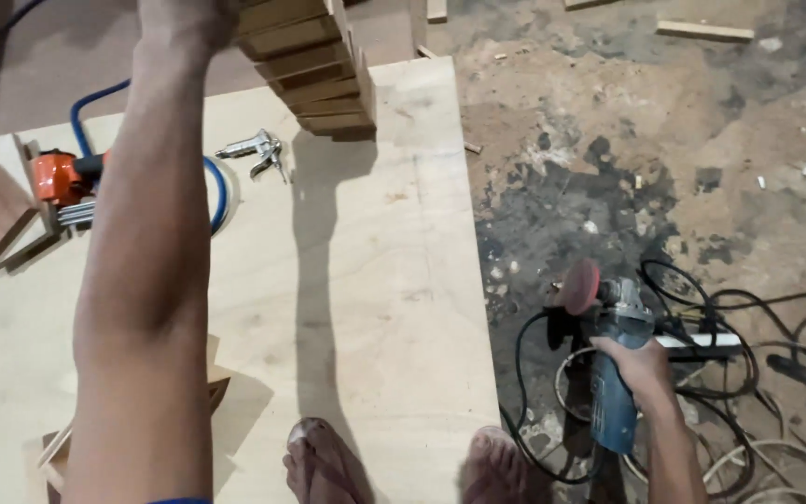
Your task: Sanding the edges and surfaces of small wooden boxes using an angle grinder with a sanding disc.
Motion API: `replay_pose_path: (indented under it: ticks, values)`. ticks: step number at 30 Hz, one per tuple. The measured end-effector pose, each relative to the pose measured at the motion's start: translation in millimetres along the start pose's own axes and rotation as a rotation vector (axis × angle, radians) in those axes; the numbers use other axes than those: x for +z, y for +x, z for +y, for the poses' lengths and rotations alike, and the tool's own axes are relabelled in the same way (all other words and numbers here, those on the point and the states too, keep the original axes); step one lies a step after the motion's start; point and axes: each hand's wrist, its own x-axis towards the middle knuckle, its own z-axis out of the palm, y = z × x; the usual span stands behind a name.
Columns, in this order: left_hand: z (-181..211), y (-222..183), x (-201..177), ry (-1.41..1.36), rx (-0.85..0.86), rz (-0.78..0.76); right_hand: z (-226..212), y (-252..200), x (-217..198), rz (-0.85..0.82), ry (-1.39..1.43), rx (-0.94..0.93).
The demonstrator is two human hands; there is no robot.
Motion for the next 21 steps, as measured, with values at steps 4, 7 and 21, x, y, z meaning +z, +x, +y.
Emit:
replay_pose_path:
  ticks: [4,7,21]
  values:
    - [20,-11,5,0.036,0.069,-0.017,-9,-11,-12,-0.045,0.043,0.021]
    - [62,-32,9,0.056,0.127,-0.028,-25,-25,-15,-0.08,0.038,0.043]
    - [158,-185,101,-0.323,-0.284,-1.085,-18,-13,12,-0.11,-0.021,-0.013]
